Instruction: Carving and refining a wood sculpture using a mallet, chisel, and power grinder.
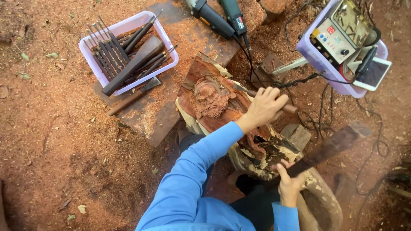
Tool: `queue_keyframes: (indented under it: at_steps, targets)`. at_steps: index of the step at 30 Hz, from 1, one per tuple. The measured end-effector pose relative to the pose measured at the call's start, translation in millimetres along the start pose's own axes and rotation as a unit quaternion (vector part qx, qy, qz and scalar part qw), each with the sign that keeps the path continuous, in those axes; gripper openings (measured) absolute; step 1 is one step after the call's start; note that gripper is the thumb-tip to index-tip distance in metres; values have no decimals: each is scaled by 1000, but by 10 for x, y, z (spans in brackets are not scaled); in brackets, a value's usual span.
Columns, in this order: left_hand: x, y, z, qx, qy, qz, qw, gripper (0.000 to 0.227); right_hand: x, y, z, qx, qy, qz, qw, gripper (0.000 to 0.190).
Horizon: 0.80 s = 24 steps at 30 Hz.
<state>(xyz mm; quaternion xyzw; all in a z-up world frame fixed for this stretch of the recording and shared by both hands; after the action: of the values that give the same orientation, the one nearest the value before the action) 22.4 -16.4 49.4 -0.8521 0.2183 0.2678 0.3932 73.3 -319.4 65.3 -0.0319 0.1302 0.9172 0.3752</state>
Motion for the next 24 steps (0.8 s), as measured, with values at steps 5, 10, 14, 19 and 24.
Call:
queue_keyframes:
  at_steps: [5, 10, 14, 19, 24]
  targets:
    - [78, 100, 81, 0, -15, 7, 1000, 22, 111, 219, 408, -16, -9, -6, 1000, 25]
    - [6, 184, 118, -2, 3, 9, 1000, 27, 546, 195, 400, -64, 3, -20, 998, 22]
    - [288, 338, 342, 38, 26, -29, 999, 28, 1021, 131, 255, -44, 115, 16, 992, 11]
    - [178, 454, 314, 80, 13, -45, 996, 38, 1197, 221, 74, -20, 34, -39, 998, 12]
    - [376, 419, 473, 94, -61, -57, 992, 19, 1342, 109, -55, 64, -21, -23, 997, 15]
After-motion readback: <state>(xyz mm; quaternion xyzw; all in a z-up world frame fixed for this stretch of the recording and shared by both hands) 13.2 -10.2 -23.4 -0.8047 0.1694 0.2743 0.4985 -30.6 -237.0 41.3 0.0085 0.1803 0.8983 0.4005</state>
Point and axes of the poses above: each hand's wrist, its own y-axis away from the middle knuckle, its own x-axis out of the palm, z = x × y, the point moved 2 cm from there along -y, towards the middle knuckle, and after that the axes turned 9 degrees about z, right-handed, at the moved point
